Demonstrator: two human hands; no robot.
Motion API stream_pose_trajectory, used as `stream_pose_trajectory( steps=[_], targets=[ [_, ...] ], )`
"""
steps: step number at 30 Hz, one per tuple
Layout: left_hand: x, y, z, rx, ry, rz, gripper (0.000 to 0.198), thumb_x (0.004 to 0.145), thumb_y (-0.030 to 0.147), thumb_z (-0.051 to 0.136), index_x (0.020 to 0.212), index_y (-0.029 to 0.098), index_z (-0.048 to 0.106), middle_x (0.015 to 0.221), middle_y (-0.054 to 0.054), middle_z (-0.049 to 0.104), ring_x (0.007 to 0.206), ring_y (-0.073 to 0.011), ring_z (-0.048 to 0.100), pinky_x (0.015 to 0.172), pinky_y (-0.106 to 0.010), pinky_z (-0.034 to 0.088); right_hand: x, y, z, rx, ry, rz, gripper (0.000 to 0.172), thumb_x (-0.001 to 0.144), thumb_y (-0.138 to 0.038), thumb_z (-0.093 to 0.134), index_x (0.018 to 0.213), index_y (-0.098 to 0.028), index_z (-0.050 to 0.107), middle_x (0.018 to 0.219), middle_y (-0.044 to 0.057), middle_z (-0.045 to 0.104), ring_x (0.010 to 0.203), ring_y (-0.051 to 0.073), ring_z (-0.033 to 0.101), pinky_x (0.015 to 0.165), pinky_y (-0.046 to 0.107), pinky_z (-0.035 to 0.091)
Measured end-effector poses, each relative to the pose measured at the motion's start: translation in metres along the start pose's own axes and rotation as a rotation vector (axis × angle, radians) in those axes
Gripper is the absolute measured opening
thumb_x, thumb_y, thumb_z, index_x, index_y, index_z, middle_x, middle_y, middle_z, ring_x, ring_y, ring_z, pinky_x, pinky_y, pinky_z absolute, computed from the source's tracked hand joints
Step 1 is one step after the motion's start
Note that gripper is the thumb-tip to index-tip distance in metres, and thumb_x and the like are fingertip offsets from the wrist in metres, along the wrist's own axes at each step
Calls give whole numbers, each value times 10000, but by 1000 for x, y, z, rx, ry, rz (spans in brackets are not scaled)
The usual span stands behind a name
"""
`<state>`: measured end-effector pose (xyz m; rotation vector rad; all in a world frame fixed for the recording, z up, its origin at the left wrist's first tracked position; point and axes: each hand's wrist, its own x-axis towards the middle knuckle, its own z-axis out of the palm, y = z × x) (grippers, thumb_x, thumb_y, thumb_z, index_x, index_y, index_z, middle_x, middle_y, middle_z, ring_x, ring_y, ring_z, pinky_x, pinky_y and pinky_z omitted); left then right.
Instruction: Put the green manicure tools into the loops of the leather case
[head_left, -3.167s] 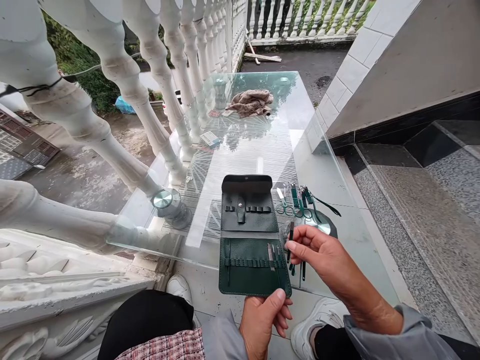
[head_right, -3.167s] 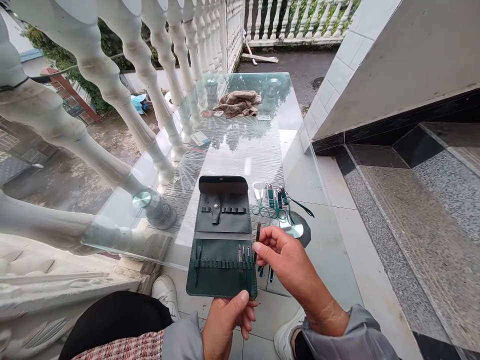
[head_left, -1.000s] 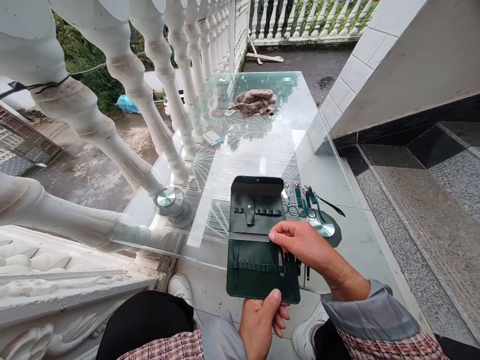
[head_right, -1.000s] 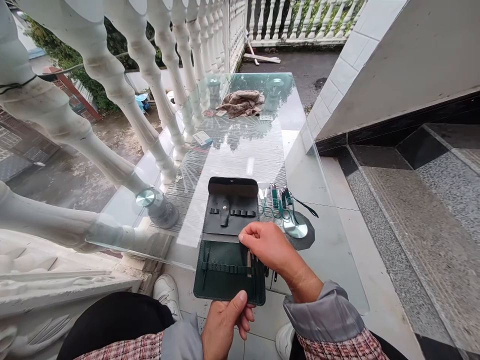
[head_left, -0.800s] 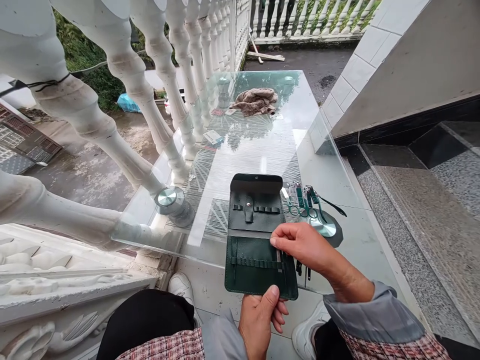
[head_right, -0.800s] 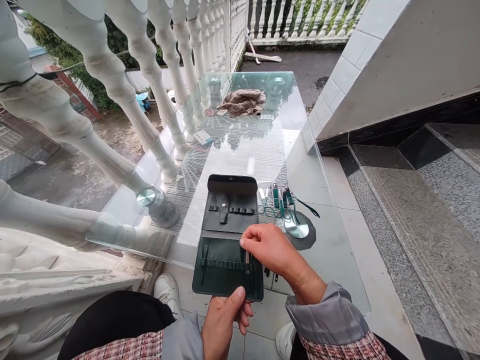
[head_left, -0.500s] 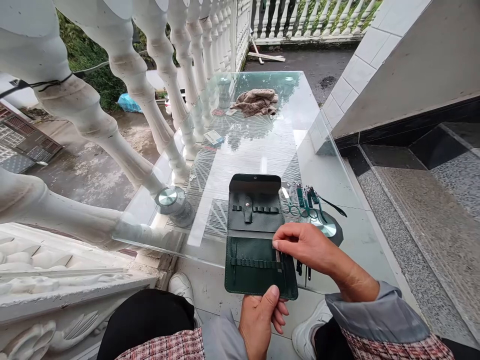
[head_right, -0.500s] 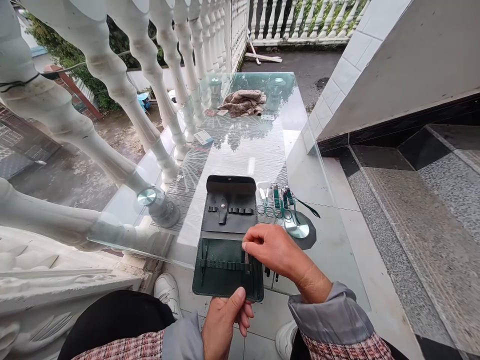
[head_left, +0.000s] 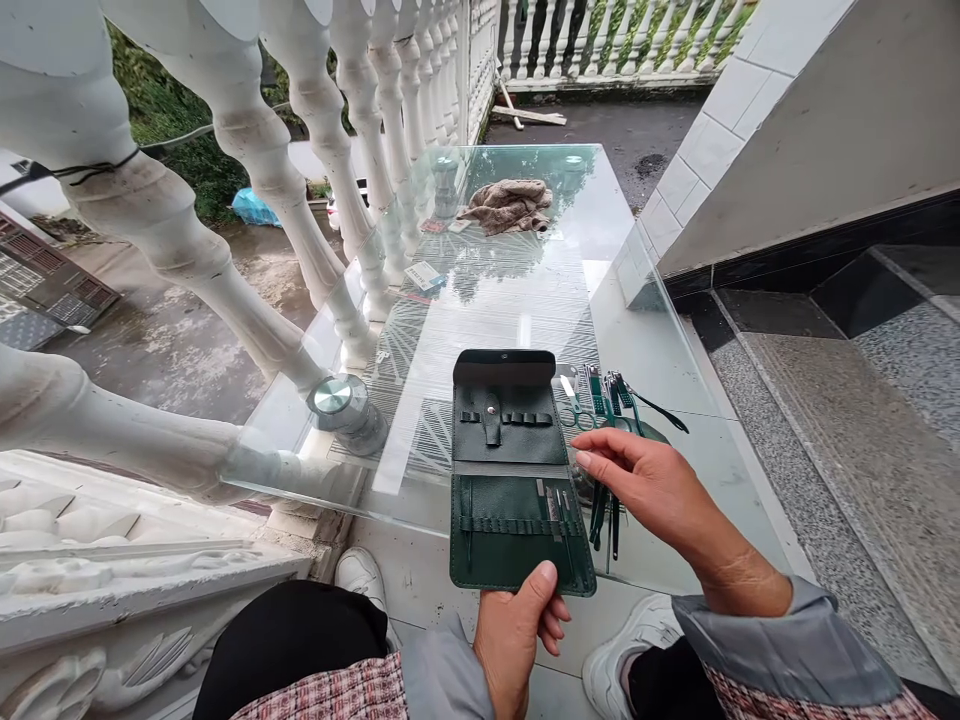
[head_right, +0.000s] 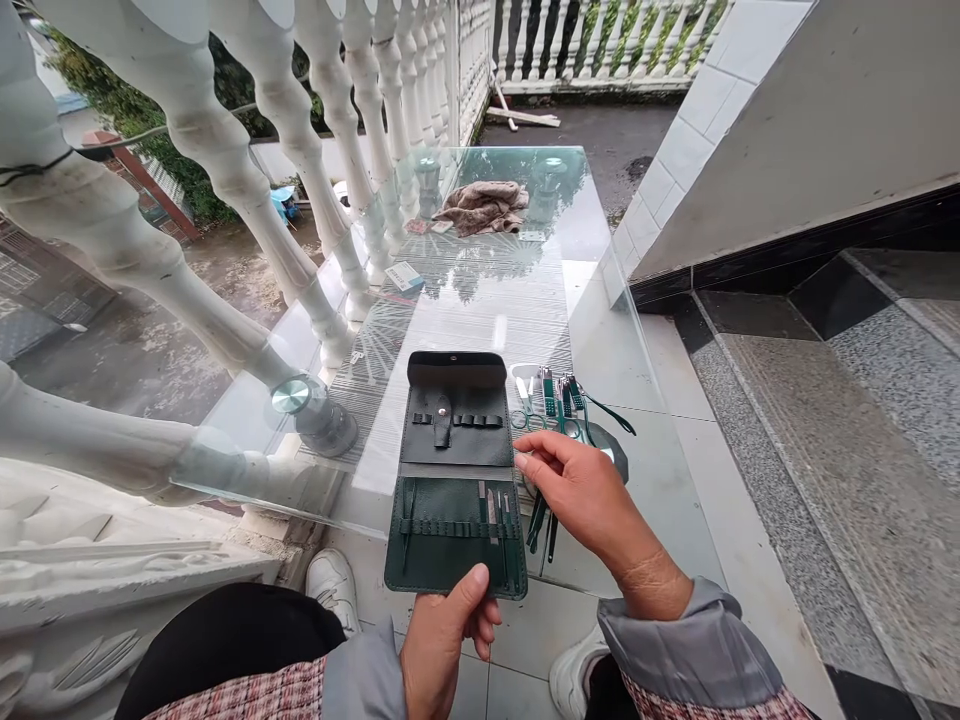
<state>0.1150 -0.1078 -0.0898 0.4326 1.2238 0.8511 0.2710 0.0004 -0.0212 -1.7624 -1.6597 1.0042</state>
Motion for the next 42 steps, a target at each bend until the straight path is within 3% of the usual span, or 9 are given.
stream_pose_trajectory(
  steps=[6,14,18,24,30,35,42],
  targets=[
    [3,-2,3,29,74,-6,448,594,581,688,704,167,558,523,2,551,478,-119,461,428,-244,341,-9,11,-9,-17,120,51,311,750,-461,561,901,-218,682,787,32,677,729,194,601,654,312,466],
    [5,-4,5,8,41,38,545,592,655,672,778,149,590,551,-33,596,490,-145,495,445,-272,356,-15,12,-7,-38,67,6,251,798,-417,531,904,-237,671,836,12,684,781,184,601,680,297,452],
    [7,-5,9,-9,102,34,496,589,629,695,745,168,597,509,-31,584,471,-160,495,458,-296,358,-16,9,-3,-27,62,-30,233,809,-400,527,893,-236,669,851,14,685,782,181,603,712,302,457],
    [4,-4,8,-48,61,47,395,627,551,704,722,183,597,550,-34,607,510,-168,520,477,-296,377,-16,10,-5,-41,69,-44,238,817,-401,517,896,-240,673,881,19,691,811,183,609,732,305,461],
    [-1,-1,7,-77,31,27,403,641,543,711,728,167,594,563,-16,607,510,-138,509,468,-264,390,-16,17,-20,-46,184,21,288,772,-434,532,901,-227,686,852,25,699,763,189,622,670,300,473],
    [-1,-1,8,-29,59,0,519,551,622,741,686,143,592,539,-16,602,484,-118,493,445,-241,381,-18,24,-37,-120,284,76,291,762,-443,518,858,-225,685,771,15,689,670,171,598,606,279,449],
    [0,-2,11,-27,88,2,577,491,657,752,673,132,596,511,-8,597,459,-107,488,421,-220,373,-24,33,-43,-226,110,48,204,755,-396,523,739,-230,641,710,-3,655,667,167,585,618,278,428]
  ],
)
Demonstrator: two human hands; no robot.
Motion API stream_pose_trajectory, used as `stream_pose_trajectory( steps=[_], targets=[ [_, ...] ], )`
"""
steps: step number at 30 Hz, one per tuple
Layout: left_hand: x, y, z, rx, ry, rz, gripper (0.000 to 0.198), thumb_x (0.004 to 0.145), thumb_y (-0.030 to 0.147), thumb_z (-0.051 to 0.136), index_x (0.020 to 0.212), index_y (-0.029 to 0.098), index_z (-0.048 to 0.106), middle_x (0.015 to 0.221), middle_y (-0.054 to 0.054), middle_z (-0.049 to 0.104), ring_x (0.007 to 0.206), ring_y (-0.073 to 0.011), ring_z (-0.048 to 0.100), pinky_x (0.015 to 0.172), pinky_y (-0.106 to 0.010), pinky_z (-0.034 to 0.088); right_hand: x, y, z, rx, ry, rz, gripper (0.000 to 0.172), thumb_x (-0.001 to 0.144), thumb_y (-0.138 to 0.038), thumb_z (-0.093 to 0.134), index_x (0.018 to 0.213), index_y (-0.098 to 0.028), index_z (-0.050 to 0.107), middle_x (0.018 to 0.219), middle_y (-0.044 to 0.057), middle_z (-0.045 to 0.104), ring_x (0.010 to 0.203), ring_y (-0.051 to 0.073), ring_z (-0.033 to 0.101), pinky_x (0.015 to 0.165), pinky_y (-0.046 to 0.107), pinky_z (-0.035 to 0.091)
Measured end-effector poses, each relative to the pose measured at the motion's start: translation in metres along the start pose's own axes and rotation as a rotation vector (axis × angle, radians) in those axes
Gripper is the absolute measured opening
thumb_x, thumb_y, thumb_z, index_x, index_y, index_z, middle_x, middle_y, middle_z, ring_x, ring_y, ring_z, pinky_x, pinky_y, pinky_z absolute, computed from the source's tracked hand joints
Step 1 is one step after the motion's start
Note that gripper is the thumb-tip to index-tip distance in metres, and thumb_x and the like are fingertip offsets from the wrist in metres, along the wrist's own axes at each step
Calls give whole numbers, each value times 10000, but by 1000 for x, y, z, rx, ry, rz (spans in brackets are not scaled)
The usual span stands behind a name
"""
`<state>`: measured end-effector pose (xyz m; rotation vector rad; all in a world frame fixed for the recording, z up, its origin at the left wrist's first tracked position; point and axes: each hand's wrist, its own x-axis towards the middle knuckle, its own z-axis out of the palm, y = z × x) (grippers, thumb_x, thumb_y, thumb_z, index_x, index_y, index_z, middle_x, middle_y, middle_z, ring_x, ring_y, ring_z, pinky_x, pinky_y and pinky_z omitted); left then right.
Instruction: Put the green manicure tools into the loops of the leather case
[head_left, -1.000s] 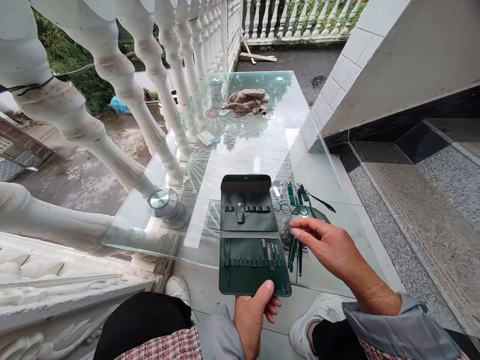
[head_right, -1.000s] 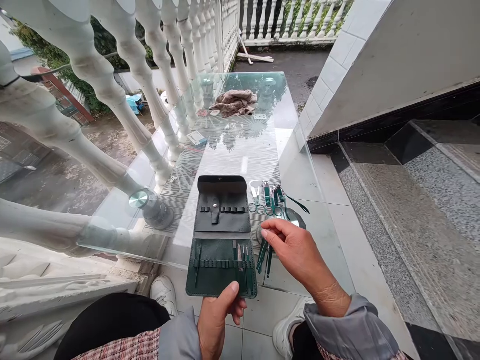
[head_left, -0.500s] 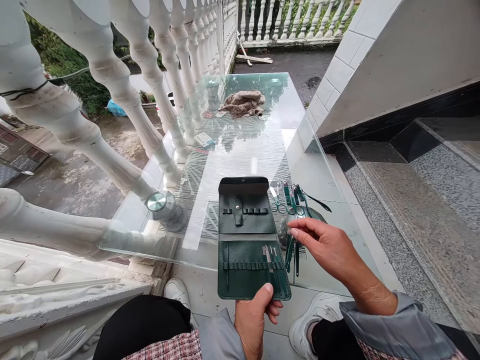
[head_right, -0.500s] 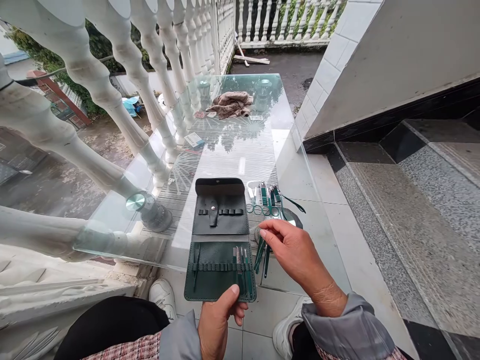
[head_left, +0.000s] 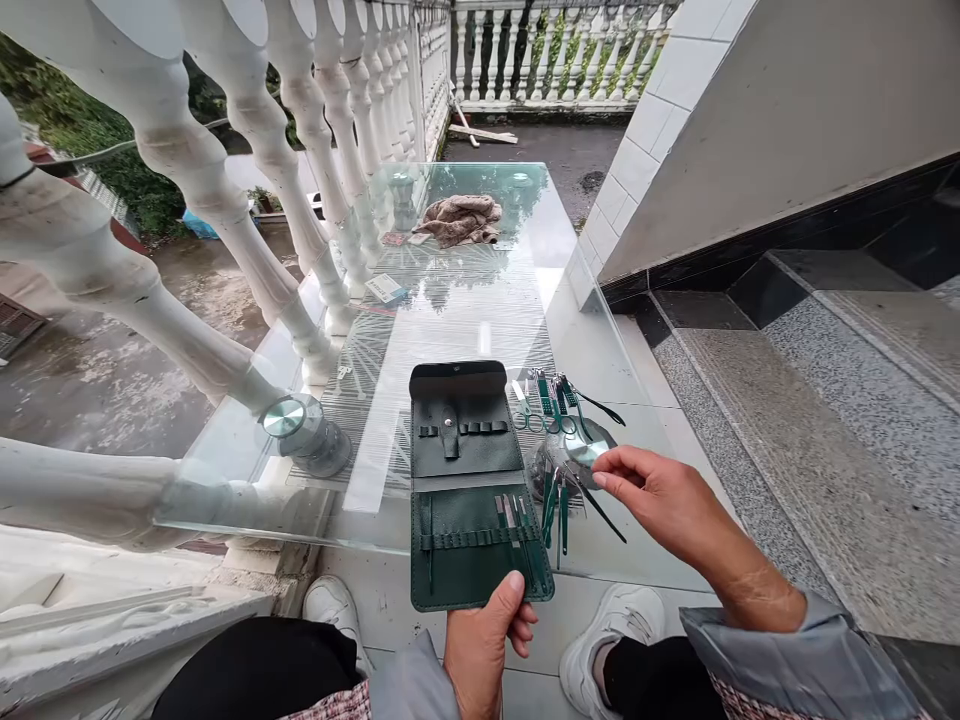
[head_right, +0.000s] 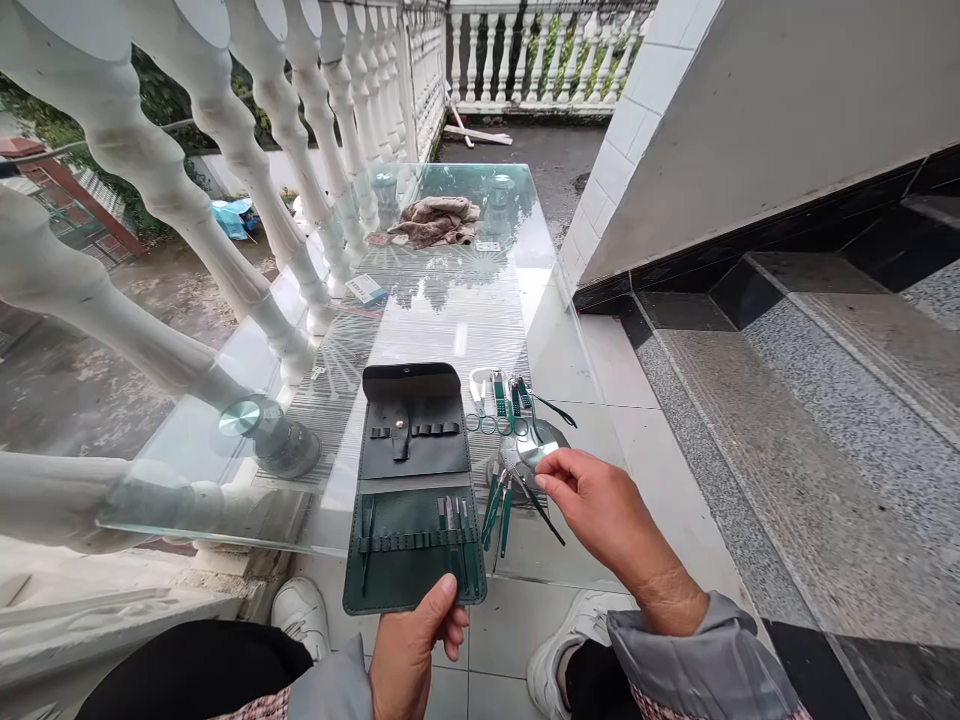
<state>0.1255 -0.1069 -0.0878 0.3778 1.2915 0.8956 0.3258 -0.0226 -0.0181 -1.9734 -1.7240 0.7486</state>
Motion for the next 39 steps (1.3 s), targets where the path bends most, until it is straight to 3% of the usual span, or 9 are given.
stream_pose_trajectory(
  steps=[5,9,18,22,26,30,36,39],
  targets=[
    [1,-3,-1,-35,-20,42,536,574,631,728,690,125,592,519,-17,604,456,-111,497,413,-218,371,-5,-4,11,-7,-56,-105,174,795,-355,501,738,-234,613,747,-3,624,667,144,562,621,267,425],
    [2,-6,-2,-70,-44,62,492,667,603,667,681,117,592,530,-33,604,463,-117,501,415,-222,375,-7,-7,21,-81,-45,-100,150,781,-347,544,694,-231,580,734,-11,591,643,135,544,597,265,404],
    [-5,-4,-2,-17,-138,57,347,619,450,693,685,121,602,614,-43,601,517,-124,495,434,-230,380,-7,0,23,-143,-11,-117,133,808,-334,518,732,-241,576,784,-5,592,664,141,551,598,269,398],
    [-5,-1,0,72,-128,74,273,597,386,692,660,141,587,580,-13,560,498,-110,456,431,-227,359,-9,-7,25,-166,-10,-106,198,806,-394,536,691,-234,553,754,-7,579,637,139,528,572,268,385],
    [-5,0,1,114,-114,82,269,579,379,700,656,159,565,559,12,520,481,-102,423,432,-226,350,-9,-10,27,-194,-9,-109,152,761,-377,582,704,-237,562,762,-9,586,645,141,535,563,264,380],
    [-5,0,1,115,-120,75,286,573,381,716,672,164,559,547,29,493,478,-99,404,438,-224,346,-6,-6,20,-106,-48,-93,110,741,-347,563,755,-244,599,792,-4,612,701,154,564,610,268,410],
    [-6,2,4,113,-103,83,300,569,396,730,670,168,564,515,46,448,475,-95,368,435,-216,325,-3,4,-2,1,133,27,182,753,-375,514,777,-233,626,705,0,645,644,162,575,607,271,418],
    [-6,4,6,98,-100,82,336,545,408,749,709,169,580,530,47,457,471,-93,355,426,-216,317,-3,8,-6,-50,132,34,174,744,-374,521,727,-236,625,668,-3,643,601,162,561,568,269,401]
  ],
)
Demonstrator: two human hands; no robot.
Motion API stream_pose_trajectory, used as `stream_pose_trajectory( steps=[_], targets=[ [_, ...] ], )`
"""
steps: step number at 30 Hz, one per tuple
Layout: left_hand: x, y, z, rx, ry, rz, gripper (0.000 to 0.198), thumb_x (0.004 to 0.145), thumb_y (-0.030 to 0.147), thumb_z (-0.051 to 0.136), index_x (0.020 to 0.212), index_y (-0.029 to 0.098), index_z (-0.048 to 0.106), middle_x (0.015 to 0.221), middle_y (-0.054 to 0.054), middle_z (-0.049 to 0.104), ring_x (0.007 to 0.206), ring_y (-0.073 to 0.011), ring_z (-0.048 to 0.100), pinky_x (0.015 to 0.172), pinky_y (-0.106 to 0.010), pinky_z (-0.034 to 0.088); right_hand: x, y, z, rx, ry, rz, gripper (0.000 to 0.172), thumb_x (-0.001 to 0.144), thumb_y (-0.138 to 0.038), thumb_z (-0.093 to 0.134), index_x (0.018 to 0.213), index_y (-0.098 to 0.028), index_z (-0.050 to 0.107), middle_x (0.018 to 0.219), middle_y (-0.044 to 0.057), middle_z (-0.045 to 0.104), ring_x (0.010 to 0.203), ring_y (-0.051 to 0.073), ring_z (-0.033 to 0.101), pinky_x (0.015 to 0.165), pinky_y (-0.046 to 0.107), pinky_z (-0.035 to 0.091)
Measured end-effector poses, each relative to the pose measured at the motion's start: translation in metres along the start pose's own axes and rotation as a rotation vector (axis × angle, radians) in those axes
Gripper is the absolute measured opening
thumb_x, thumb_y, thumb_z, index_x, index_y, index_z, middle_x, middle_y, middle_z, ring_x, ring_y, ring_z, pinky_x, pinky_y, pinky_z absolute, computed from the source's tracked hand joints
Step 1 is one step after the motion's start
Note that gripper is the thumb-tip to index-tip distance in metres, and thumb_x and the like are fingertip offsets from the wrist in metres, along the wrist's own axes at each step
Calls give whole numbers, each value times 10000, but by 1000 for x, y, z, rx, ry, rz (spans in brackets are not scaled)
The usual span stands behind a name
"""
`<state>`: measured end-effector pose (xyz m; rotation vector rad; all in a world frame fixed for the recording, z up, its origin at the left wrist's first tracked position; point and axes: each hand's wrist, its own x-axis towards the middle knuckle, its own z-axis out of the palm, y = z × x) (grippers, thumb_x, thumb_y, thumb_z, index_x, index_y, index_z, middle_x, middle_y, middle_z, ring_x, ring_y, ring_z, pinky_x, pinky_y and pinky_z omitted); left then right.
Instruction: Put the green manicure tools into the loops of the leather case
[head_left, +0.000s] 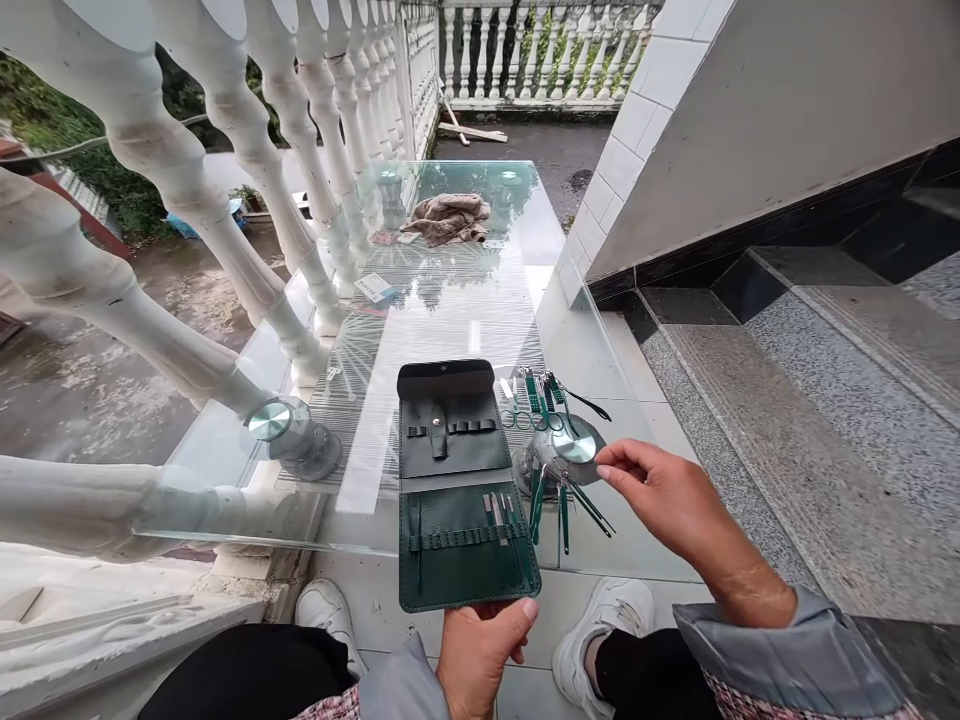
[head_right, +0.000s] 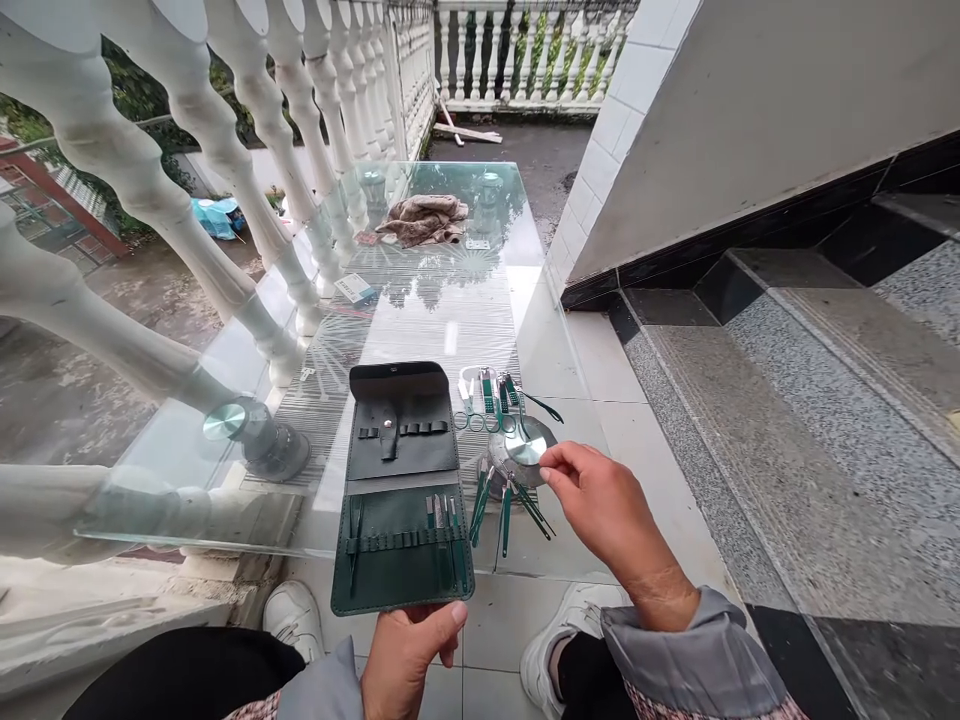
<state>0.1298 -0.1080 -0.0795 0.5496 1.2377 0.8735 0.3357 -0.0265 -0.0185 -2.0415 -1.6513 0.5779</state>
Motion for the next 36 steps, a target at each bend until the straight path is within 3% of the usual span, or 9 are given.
stream_pose_trajectory(
  steps=[11,25,36],
  targets=[
    [3,-7,-2,13,-6,-6,349,569,402,745,764,155,592,572,39,473,482,-88,356,431,-213,320,-9,-16,10,-85,-231,-75,195,785,-366,512,646,-231,535,622,-25,595,583,136,528,544,250,363],
    [-1,0,0,-18,-30,-44,369,533,413,763,746,160,598,571,30,491,482,-91,378,447,-225,326,-11,-8,16,-271,-145,-129,146,747,-292,500,631,-250,579,653,-23,616,568,141,533,516,262,335],
    [0,-1,0,-17,-21,-61,364,530,422,765,722,159,600,580,29,491,491,-96,386,451,-229,338,-12,-1,15,-286,-107,-132,100,726,-282,509,772,-263,596,765,-15,644,664,162,583,550,263,370]
  ],
)
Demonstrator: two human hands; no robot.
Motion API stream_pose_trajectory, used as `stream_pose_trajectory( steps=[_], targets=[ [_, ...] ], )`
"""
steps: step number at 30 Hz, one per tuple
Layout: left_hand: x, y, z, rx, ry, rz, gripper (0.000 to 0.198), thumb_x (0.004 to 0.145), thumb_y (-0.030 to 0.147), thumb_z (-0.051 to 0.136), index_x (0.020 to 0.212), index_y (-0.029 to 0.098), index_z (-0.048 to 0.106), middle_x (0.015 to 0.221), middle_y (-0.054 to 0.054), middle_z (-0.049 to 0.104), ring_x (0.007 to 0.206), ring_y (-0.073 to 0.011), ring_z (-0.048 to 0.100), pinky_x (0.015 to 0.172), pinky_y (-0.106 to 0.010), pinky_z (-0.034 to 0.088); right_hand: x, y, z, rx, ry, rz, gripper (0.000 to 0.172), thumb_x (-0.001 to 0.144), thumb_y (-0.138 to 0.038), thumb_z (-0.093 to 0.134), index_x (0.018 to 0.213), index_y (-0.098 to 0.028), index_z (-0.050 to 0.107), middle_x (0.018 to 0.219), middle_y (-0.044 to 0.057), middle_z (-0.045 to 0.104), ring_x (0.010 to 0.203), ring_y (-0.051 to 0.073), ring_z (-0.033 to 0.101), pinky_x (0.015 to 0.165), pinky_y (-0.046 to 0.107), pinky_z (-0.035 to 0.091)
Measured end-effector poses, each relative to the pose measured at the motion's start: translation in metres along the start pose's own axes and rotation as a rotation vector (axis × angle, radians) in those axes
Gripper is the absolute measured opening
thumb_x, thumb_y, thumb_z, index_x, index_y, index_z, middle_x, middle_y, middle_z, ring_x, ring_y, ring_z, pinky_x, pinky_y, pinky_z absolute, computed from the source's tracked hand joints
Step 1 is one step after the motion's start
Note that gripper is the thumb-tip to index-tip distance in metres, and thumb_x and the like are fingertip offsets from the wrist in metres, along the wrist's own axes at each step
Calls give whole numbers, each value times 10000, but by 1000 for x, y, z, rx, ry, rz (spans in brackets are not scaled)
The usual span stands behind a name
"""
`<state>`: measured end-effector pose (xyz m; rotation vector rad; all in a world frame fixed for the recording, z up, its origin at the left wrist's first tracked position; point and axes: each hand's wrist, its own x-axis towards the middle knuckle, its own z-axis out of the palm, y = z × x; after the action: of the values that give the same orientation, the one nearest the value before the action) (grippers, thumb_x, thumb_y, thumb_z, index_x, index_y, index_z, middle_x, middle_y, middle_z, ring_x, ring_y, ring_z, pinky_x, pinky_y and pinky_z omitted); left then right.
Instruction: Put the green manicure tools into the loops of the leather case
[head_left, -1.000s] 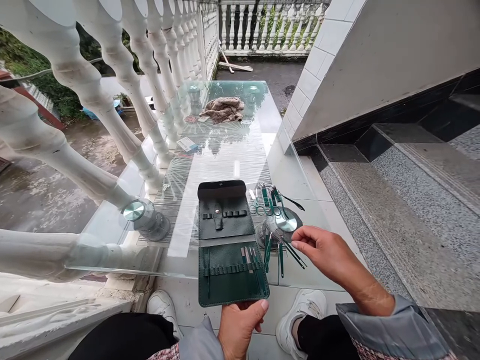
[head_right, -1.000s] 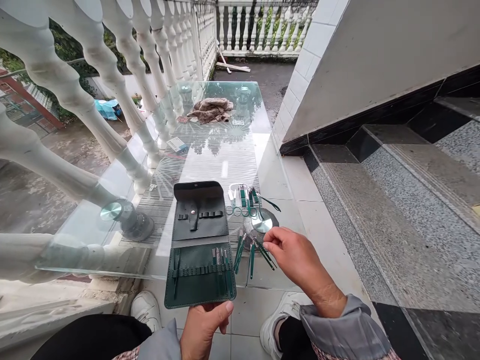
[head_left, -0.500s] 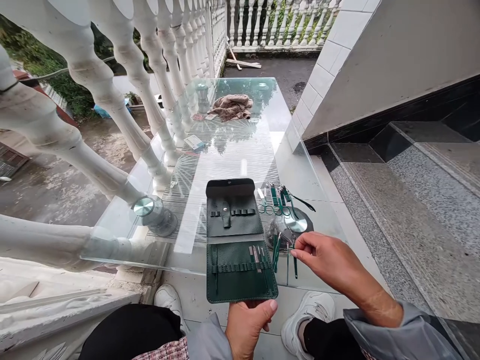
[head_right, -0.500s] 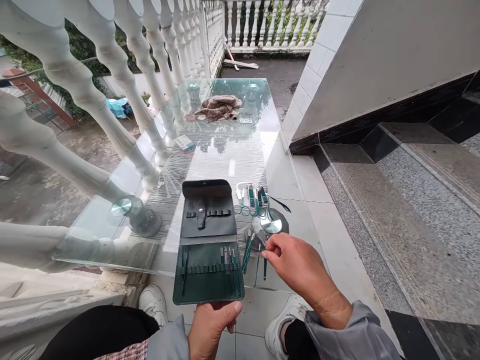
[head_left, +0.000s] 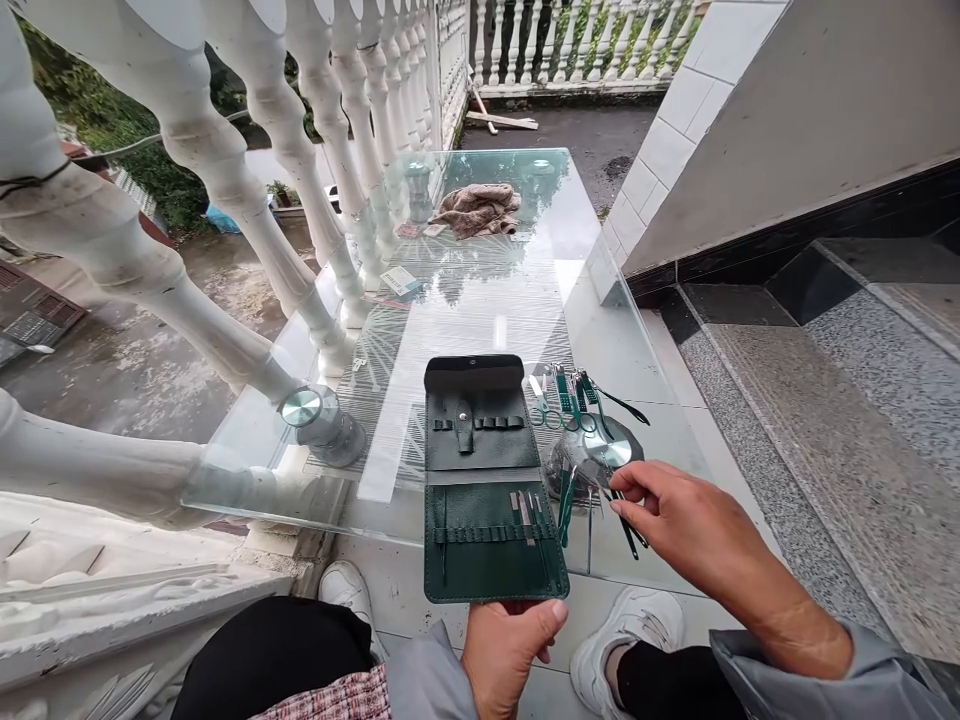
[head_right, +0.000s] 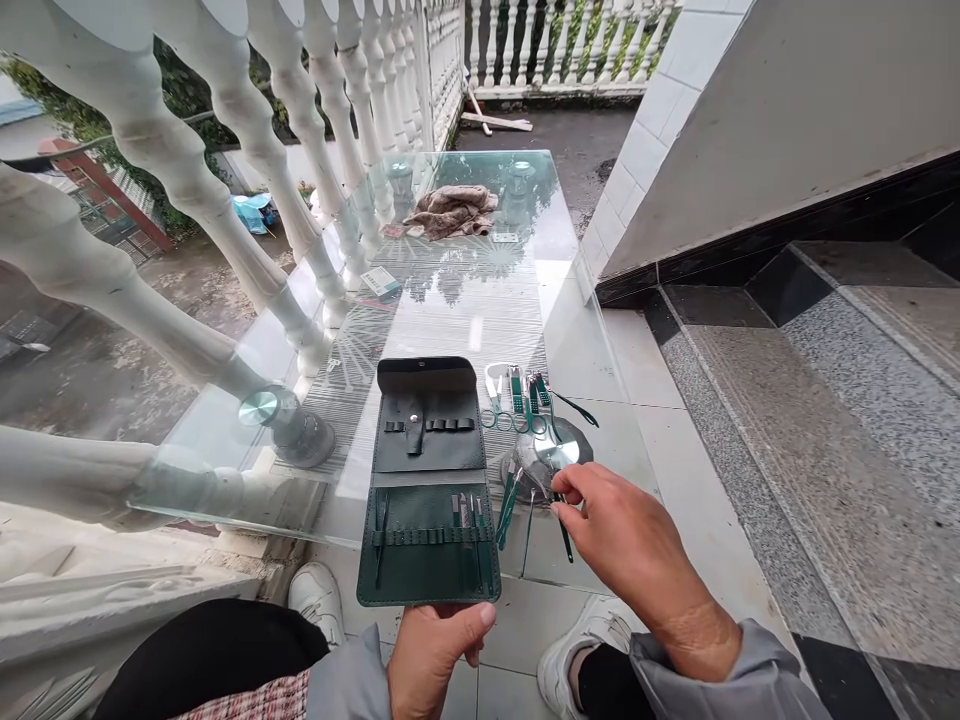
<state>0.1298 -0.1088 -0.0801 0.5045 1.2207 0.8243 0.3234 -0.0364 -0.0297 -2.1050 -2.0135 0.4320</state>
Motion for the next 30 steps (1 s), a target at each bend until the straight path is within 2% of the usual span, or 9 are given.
stream_pose_trajectory(
  steps=[9,14,23,30],
  targets=[
    [3,-2,-2,34,-11,15,337,551,440,746,654,165,582,532,40,457,478,-99,367,457,-235,320,3,1,-9,64,-38,53,41,698,-290,561,720,-258,572,679,-33,630,614,149,569,534,251,374],
    [1,-2,-1,17,0,9,341,537,428,751,674,162,587,557,30,488,490,-101,385,452,-234,323,1,2,-9,7,-97,60,131,700,-376,597,680,-253,559,671,-35,623,598,147,555,524,255,355],
    [3,-7,-3,-7,-5,14,294,564,373,740,702,160,592,552,33,482,493,-102,389,441,-228,333,-2,8,-1,-125,-61,-1,147,751,-319,497,679,-258,610,745,-11,647,627,158,559,527,270,327],
    [2,-5,-3,10,-16,-5,351,556,413,754,736,162,586,562,36,479,509,-106,403,461,-231,345,-1,1,-8,-4,-38,46,206,743,-338,461,616,-240,590,662,-2,619,565,151,520,515,272,325]
  ],
)
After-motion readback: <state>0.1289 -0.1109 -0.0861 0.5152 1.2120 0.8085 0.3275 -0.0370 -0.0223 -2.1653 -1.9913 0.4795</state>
